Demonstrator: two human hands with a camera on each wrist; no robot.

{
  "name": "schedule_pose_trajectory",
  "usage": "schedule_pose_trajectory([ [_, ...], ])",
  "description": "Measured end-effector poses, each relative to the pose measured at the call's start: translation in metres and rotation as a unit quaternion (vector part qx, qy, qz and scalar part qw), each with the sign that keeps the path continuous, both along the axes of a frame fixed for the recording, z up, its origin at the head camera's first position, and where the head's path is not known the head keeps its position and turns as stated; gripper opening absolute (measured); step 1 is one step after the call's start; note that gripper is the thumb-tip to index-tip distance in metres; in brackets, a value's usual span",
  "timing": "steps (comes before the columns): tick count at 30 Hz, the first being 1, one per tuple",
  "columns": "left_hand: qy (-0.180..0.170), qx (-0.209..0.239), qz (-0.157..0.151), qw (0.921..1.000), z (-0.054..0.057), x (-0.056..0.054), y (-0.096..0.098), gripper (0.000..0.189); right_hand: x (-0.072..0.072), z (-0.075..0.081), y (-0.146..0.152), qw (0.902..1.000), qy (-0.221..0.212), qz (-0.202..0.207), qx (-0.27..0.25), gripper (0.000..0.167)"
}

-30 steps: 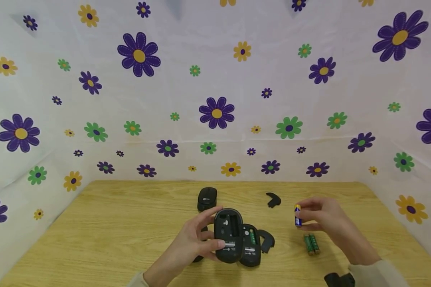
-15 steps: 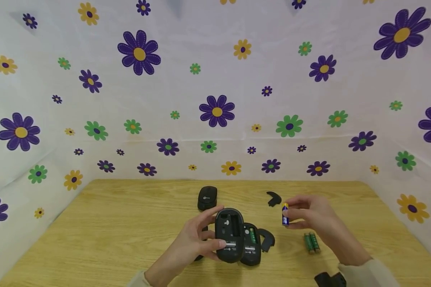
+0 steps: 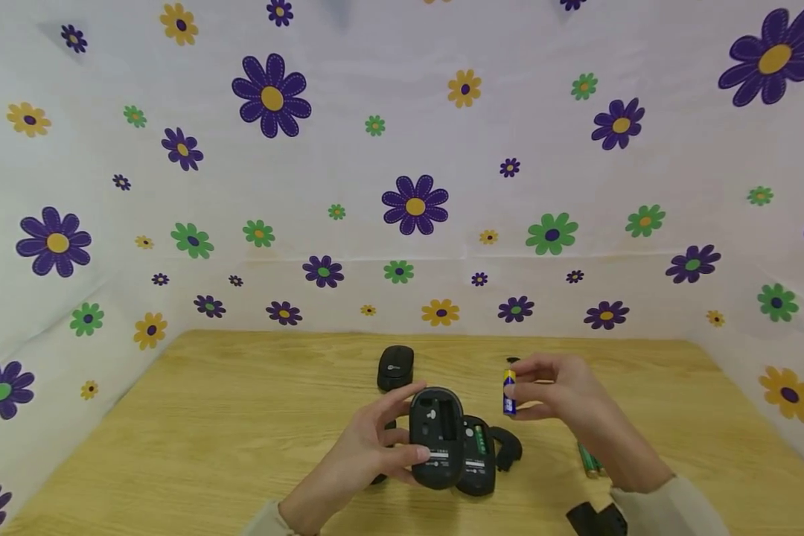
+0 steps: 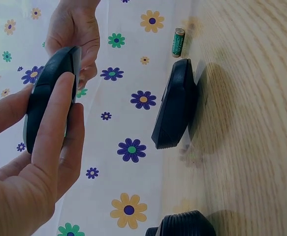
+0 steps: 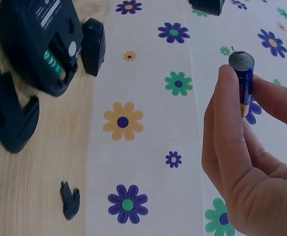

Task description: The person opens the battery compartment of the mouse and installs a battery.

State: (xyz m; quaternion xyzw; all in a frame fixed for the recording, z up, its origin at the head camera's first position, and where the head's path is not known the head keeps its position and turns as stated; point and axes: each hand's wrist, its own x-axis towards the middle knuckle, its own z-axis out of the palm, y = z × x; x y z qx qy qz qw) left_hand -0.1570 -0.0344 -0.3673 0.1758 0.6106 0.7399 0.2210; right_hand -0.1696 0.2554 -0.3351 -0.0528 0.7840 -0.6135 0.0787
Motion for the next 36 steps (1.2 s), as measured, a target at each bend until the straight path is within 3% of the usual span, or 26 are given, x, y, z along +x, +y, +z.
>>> schedule_pose_trajectory([
  [18, -0.001, -0.005, 0.007, 1.0, 0.001, -0.001, 0.005, 0.075, 0.002, 0.011, -0.024, 0.9994, 0.023, 0.011, -0.021, 0.046],
  [36, -0.006, -0.006, 0.004, 1.0, -0.001, -0.002, 0.006, 0.076, 0.003, 0.013, -0.04, 0.9964, 0.047, 0.033, -0.062, 0.027],
])
